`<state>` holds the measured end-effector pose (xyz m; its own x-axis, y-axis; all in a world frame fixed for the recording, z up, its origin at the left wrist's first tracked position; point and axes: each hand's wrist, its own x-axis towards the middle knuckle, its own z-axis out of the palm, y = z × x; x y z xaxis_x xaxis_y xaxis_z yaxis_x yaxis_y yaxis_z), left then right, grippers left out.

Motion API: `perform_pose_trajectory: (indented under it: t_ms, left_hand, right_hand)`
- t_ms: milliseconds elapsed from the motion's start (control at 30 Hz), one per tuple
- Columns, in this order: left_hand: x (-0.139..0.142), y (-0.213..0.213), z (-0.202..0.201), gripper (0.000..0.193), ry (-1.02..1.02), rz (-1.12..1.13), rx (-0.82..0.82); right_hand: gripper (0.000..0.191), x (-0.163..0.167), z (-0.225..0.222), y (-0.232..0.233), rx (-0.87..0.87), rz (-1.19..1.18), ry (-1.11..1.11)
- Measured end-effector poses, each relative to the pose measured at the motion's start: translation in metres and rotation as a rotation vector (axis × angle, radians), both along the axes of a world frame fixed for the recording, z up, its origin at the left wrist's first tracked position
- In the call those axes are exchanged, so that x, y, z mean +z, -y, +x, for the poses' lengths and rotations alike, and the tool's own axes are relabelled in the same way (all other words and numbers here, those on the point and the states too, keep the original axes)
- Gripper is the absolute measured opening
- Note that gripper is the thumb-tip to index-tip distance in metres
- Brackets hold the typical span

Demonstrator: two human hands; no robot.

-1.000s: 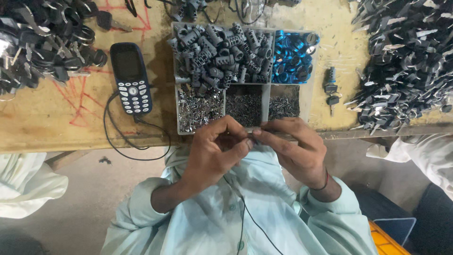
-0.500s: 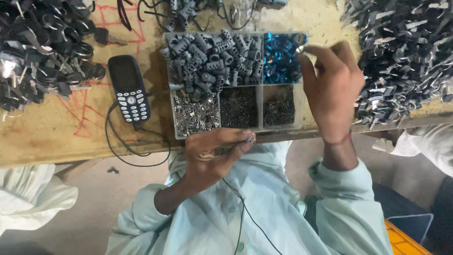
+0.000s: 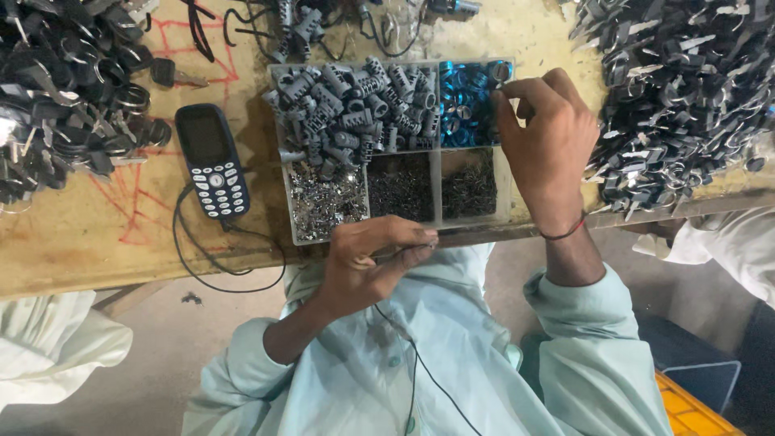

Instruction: The person sits at a workbench assembling small lock components. They pick small metal pins and springs from a compartment tray, fit them into lock bodies by hand, and place the assembled locks on the table among piles of finished parts.

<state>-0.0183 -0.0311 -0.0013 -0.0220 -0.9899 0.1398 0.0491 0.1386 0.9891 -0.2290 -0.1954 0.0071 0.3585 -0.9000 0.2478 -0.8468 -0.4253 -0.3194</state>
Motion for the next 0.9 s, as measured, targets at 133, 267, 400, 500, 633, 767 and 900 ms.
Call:
perform_pose_trajectory:
  t_ms: [133, 267, 400, 500, 633, 767, 900]
  left_hand:
    - [0.001, 0.001, 0.0, 0.013, -0.003, 0.023, -0.001]
    - [0.002, 0.003, -0.001, 0.013, 0.023, 0.022, 0.005]
    - [0.003, 0.004, -0.002, 0.014, 0.039, -0.006, 0.042]
    - [0.005, 0.004, -0.005, 0.013, -0.005, 0.046, 0.041]
    - [0.007, 0.006, -0.011, 0.013, -0.009, 0.113, 0.059]
    - [0.01, 0.008, -0.01, 0.018, 0.155, -0.133, 0.021]
    - [0.017, 0.01, 0.0, 0.028, 0.35, -0.344, -0.04]
  right_hand:
    - [0.018, 0.01, 0.006, 0.004, 0.064, -0.047, 0.049]
    - [0.013, 0.004, 0.002, 0.012, 0.082, -0.072, 0.071]
    - [0.007, 0.001, -0.017, 0.012, 0.116, 0.337, 0.492]
    - [0.008, 0.014, -0.023, -0.001, 0.011, 0.828, 0.98]
    - [0.018, 0.045, -0.018, -0.047, -0.046, 1.183, 1.247]
    - [0.032, 0.055, -0.018, -0.083, 0.194, 1.078, 0.942]
    - [0.031, 0.049, -0.026, -0.089, 0.137, 1.078, 0.882]
